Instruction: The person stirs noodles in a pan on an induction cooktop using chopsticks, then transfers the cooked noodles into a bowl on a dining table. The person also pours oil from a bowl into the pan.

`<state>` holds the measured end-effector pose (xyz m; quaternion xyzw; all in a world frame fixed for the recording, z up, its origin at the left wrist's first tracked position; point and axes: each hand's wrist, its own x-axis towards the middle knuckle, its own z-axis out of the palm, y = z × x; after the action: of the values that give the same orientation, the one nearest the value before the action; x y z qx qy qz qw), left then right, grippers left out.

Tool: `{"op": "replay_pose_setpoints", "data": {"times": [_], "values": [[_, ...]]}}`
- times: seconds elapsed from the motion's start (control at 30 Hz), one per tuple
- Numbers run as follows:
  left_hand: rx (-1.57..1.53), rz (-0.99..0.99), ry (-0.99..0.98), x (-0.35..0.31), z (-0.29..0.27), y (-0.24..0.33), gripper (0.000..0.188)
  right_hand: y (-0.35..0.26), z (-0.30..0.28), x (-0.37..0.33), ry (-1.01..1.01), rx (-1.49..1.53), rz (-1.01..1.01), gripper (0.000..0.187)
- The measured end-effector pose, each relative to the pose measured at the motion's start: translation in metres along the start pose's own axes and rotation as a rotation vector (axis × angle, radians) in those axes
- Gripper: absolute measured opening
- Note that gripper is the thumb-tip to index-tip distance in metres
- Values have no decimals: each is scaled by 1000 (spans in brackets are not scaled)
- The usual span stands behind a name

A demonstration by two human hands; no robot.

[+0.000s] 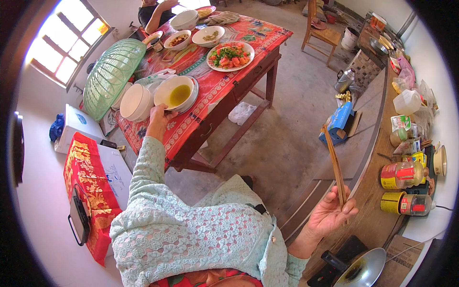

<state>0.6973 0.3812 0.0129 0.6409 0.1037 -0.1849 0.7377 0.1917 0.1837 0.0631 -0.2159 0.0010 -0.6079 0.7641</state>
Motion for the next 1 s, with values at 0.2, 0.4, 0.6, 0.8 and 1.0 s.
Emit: {"op": "replay_pose_setpoints", "data": {"times": [0.2,0.4,0.6,0.8,1.0], "values": [[138,91,42,-3,-5,0,28,4,2,-2,-4,-60,-15,32],[276,134,67,0,-12,-5,26,10,1,0,-1,-50,-10,32],[258,218,57,-3,-21,-8,26,16,-1,3,9,-17,5,32],[315,284,224,-58,-3,-41,31,25,2,9,1,-1,7,32],[290,160,-306,-99,75,-69,24,30,0,15,18,14,26,31]]}}
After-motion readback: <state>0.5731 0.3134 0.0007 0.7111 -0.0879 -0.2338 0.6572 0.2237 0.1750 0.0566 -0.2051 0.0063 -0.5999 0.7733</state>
